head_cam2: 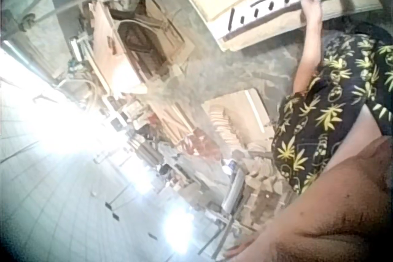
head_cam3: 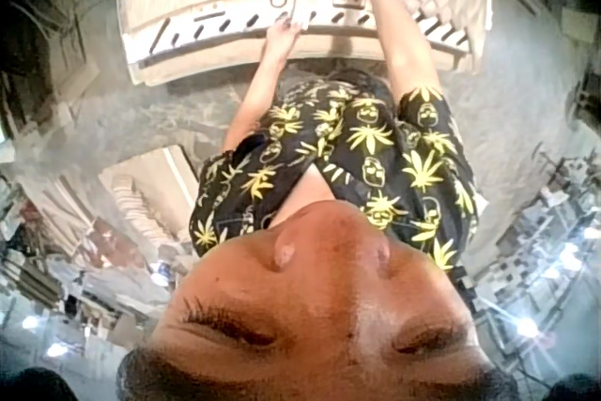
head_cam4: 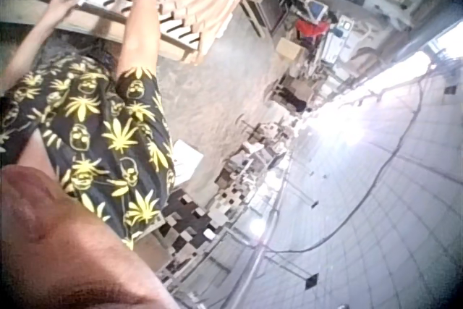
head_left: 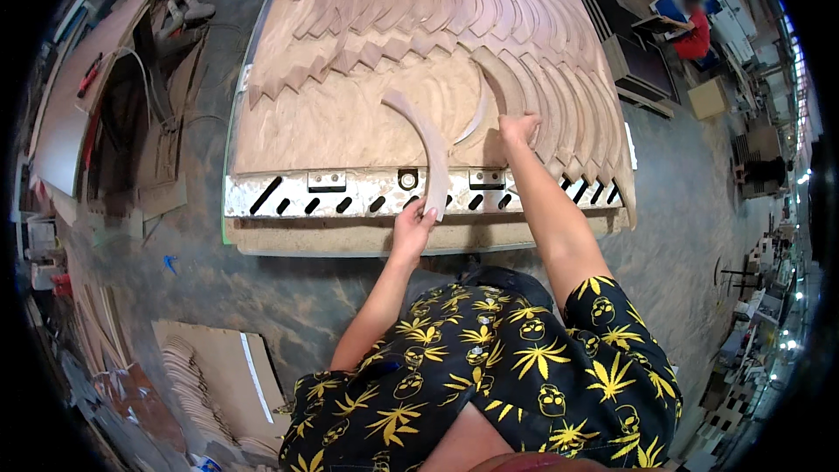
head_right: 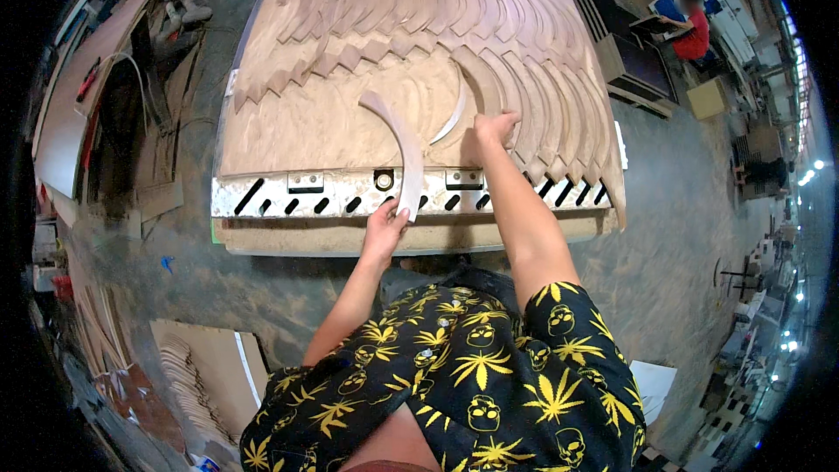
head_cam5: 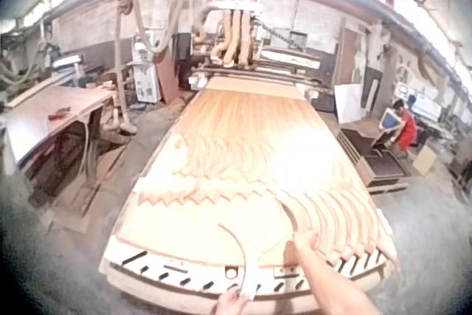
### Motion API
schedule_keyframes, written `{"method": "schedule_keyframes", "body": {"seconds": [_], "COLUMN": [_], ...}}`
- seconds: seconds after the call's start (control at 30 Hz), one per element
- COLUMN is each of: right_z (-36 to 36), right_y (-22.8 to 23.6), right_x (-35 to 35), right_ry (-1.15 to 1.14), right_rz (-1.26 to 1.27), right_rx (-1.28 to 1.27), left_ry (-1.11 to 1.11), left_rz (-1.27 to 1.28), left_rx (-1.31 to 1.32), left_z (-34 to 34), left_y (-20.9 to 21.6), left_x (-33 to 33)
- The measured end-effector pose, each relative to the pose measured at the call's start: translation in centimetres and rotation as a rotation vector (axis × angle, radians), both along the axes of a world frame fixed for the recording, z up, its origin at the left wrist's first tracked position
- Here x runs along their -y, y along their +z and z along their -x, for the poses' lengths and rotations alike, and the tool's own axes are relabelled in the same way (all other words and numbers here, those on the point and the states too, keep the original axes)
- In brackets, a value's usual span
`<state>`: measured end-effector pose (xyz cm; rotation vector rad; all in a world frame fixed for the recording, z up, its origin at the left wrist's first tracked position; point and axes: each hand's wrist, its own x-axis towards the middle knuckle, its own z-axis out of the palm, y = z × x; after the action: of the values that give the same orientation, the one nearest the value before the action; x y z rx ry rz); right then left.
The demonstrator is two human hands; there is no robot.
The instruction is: The person picks up curved wood panels from a machine bed, gathers them into a stack by hand, carries them across a workshop, and places them onto a pallet. The person then returns to the machine and removes additional panels.
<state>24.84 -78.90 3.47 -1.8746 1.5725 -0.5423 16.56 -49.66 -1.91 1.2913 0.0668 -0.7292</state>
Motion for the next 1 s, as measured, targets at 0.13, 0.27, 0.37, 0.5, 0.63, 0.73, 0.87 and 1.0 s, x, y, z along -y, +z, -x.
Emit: {"method": "schedule_keyframes", "body": {"seconds": [0.13, 0.27, 0.37, 0.5, 0.63, 0.73, 0.87, 1.0], "right_z": [2.3, 3.7, 4.3, 5.2, 5.2, 4.5, 4.2, 4.6], "right_y": [0.5, 1.3, 2.2, 3.4, -0.6, -2.9, -2.6, -2.5], "right_x": [-0.6, -0.7, -2.5, -7.1, -10.3, -11.7, -13.2, -13.9], "right_ry": [0.263, 0.442, 0.402, 0.488, 0.611, 0.599, 0.556, 0.559], "right_rz": [0.439, 0.665, 0.477, -0.023, -0.175, -0.047, 0.005, 0.066], "right_rx": [0.018, 0.028, 0.198, 0.304, 0.329, 0.316, 0.068, -0.071], "left_ry": [-0.004, 0.046, 0.062, -0.018, -0.092, -0.079, -0.047, 0.007], "left_rz": [0.02, 0.029, 0.023, -0.147, -0.316, -0.328, -0.34, -0.291], "left_rx": [-0.017, -0.014, 0.06, 0.249, 0.437, 0.448, 0.424, 0.38], "left_z": [-0.9, -1.0, -0.7, -0.6, -0.8, -1.3, -2.0, -2.3], "left_y": [0.7, 0.2, -0.2, -0.8, -0.2, 0.6, 0.4, 0.5], "left_x": [2.6, 3.9, 3.8, 2.9, 1.2, 0.2, -0.8, -0.4]}}
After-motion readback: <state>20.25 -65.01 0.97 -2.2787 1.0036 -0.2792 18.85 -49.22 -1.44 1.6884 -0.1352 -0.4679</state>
